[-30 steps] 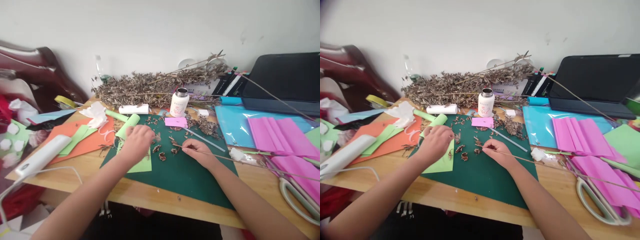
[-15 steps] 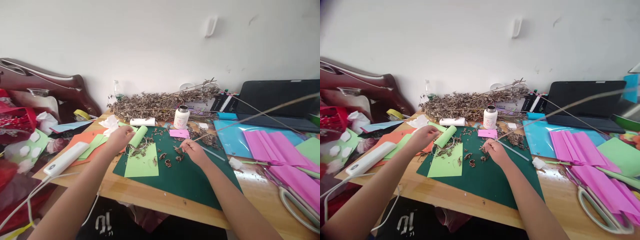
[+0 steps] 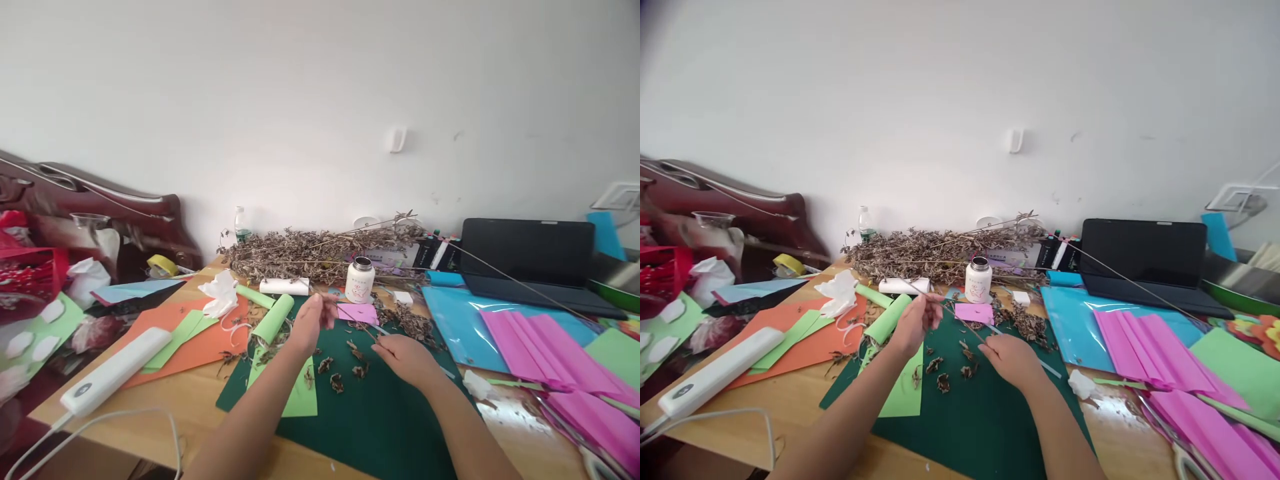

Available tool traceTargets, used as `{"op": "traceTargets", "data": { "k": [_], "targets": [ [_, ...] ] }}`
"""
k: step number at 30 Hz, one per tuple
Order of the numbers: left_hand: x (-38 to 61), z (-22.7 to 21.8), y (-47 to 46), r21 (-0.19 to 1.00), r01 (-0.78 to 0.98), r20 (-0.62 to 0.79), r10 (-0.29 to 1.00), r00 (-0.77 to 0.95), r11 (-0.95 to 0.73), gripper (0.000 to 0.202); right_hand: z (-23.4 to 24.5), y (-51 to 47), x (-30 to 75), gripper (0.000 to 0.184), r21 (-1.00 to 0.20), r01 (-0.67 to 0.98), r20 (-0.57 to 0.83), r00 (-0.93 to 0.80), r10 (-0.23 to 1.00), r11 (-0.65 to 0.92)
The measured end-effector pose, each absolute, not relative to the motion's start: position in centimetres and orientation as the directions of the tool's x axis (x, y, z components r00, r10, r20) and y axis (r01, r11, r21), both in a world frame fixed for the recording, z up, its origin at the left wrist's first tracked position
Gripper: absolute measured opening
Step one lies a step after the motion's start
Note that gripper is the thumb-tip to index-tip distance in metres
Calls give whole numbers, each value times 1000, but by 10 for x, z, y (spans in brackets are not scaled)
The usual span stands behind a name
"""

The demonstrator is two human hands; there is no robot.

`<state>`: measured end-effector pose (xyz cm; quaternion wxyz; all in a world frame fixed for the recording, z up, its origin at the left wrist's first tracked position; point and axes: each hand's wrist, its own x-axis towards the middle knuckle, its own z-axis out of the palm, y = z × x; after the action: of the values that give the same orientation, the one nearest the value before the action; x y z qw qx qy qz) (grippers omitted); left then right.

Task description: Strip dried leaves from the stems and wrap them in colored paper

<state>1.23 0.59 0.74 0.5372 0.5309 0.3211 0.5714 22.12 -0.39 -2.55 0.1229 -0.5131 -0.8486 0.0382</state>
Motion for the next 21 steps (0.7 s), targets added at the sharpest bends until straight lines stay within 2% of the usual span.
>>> {"op": "traceTargets", "data": {
  "k": [3,5,7,9,11,13,17,21],
  "targets": [
    [5,-3,7,936,-289,218,976,17,-204,34,-23,-2,235,37,-141,892,141,-411,901,429],
    [8,-13,4,943,-282,185,983,2,-177,32,-23,-2,239,31,-65,918,225,-369,902,392],
    [17,-21,-1,942,-310,148,987,54,-124,31,-24,-3,235,27,16,931,352,-346,869,365],
    [29,-25,-8,941,-334,123,979,164,-62,32,-24,-7,225,30,65,930,430,-354,831,363],
    [38,-26,-13,942,-335,117,955,273,-19,34,-23,-11,215,28,62,917,428,-381,820,394],
    [39,-24,-16,939,-345,113,945,307,0,35,-21,-14,211,25,17,906,400,-394,827,424],
    [22,-19,-7,845,-532,148,980,135,-55,36,-21,-11,228,24,-57,915,402,-345,848,399],
    [5,-15,5,736,-658,171,984,-48,-160,36,-21,-4,242,25,-54,925,433,-317,844,376]
  ]
}}
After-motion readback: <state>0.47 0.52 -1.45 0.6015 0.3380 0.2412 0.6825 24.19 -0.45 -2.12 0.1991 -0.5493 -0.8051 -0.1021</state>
